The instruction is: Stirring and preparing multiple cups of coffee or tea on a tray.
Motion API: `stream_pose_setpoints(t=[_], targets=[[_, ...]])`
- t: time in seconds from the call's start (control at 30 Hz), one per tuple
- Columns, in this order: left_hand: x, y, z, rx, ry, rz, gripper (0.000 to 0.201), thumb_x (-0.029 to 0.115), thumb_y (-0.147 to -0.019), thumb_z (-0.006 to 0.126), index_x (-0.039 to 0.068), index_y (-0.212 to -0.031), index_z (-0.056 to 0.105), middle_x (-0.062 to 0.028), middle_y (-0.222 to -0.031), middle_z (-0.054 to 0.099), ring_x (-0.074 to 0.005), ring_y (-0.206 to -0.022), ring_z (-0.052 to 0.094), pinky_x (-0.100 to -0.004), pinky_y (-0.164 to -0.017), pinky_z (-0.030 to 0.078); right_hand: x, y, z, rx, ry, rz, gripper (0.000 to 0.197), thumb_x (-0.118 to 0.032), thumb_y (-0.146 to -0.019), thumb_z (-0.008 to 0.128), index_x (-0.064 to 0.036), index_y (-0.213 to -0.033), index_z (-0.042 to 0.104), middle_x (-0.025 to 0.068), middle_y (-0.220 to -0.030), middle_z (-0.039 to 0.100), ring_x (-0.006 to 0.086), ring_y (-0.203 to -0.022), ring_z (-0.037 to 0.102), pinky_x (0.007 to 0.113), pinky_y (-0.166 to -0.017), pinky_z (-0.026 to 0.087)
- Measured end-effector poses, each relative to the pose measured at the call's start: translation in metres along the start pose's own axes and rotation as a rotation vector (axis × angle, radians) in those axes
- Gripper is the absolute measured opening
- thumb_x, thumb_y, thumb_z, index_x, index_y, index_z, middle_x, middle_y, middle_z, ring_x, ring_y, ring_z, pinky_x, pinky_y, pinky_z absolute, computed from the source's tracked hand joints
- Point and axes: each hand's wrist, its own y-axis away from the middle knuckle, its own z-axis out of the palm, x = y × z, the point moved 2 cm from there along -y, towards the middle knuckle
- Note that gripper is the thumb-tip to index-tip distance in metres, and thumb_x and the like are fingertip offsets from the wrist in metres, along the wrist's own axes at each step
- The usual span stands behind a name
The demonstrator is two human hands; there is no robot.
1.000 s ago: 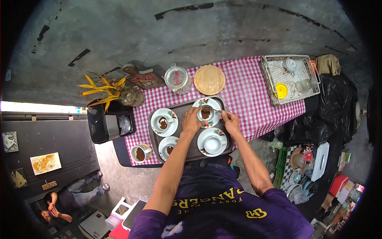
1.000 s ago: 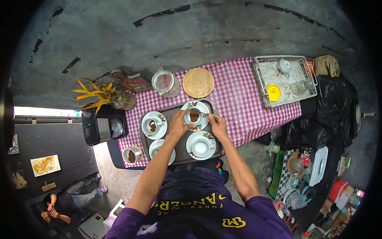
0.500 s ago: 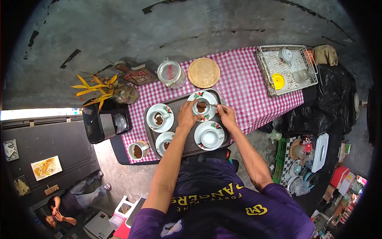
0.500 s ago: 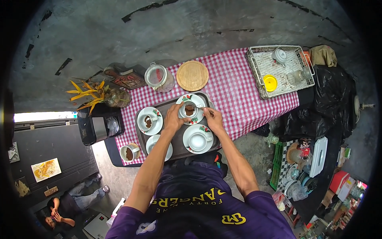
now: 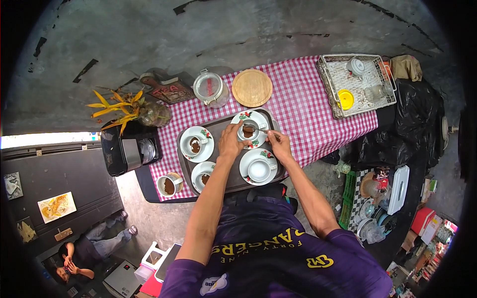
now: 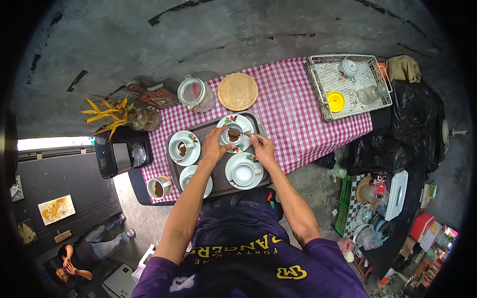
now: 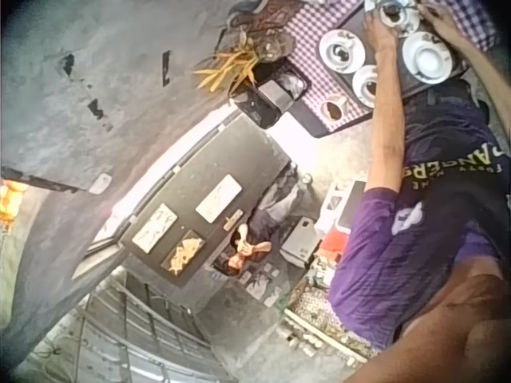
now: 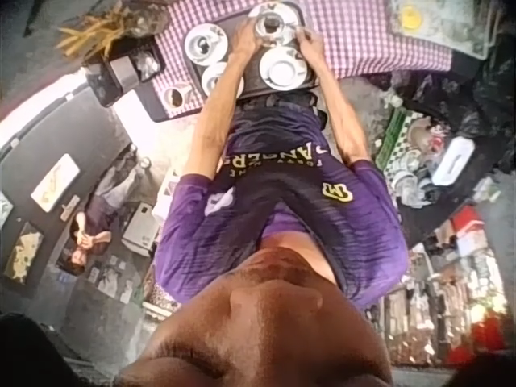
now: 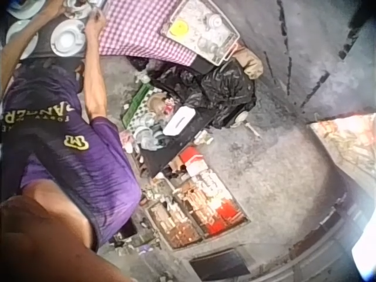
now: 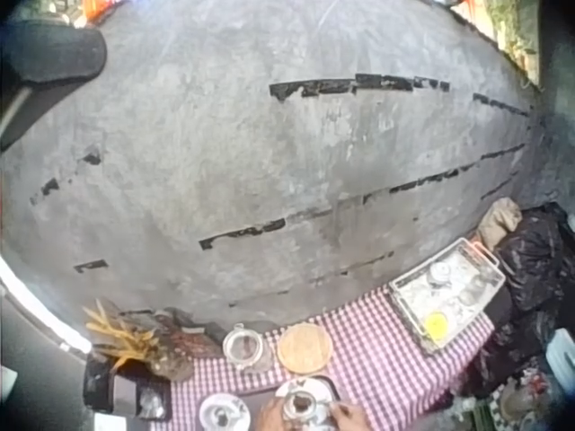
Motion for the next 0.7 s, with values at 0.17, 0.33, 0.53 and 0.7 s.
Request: stream_pose_setpoints(t=[0.17,0.33,0.53,0.7], targets=[[0.005,0.002,-0.001,-0.033,-0.037,-0.027,0.087,0.030,-0.064,0.084,0.023,-0.140,0.044,-0.0054,-0.134,0.049,-0.0289,-0.121,0.047,-0.0419,-0.099,0.043,0.004,0.003,-0.004,-0.007,-0.005,0.021,0.033,-0.029,-0.096,0.058,0.0003,-0.108,0.067,0.0027,-0.079,0.065,0.0081,-0.073,0.057,0.023,-0.067,0.045],[0.001,0.014,0.001,0.019,-0.043,0.000,0.090,0.031,-0.069,0.081,0.022,-0.145,0.034,-0.0095,-0.136,0.047,-0.0319,-0.122,0.046,-0.0425,-0.100,0.042,0.001,0.009,-0.001,0.012,-0.014,0.016,0.034,-0.030,-0.096,0.058,-0.0005,-0.109,0.067,0.0011,-0.078,0.064,0.0057,-0.067,0.051,0.021,-0.061,0.041],[-0.019,0.050,-0.007,0.115,0.054,0.061,0.082,0.030,-0.075,0.077,0.009,-0.143,0.036,-0.0151,-0.137,0.045,-0.0341,-0.122,0.045,-0.0426,-0.102,0.040,-0.009,0.027,0.008,0.073,-0.061,0.038,0.033,-0.031,-0.095,0.058,-0.0021,-0.108,0.067,-0.0016,-0.075,0.060,0.0033,-0.062,0.044,0.020,-0.054,0.037],[-0.053,0.087,-0.032,0.206,0.128,0.161,0.069,0.028,-0.078,0.073,0.005,-0.137,0.045,-0.0173,-0.135,0.046,-0.0346,-0.123,0.044,-0.0420,-0.103,0.038,-0.010,0.039,0.019,0.181,-0.121,0.049,0.034,-0.033,-0.095,0.058,-0.0030,-0.108,0.067,-0.0030,-0.074,0.059,0.0033,-0.061,0.045,0.020,-0.054,0.038]])
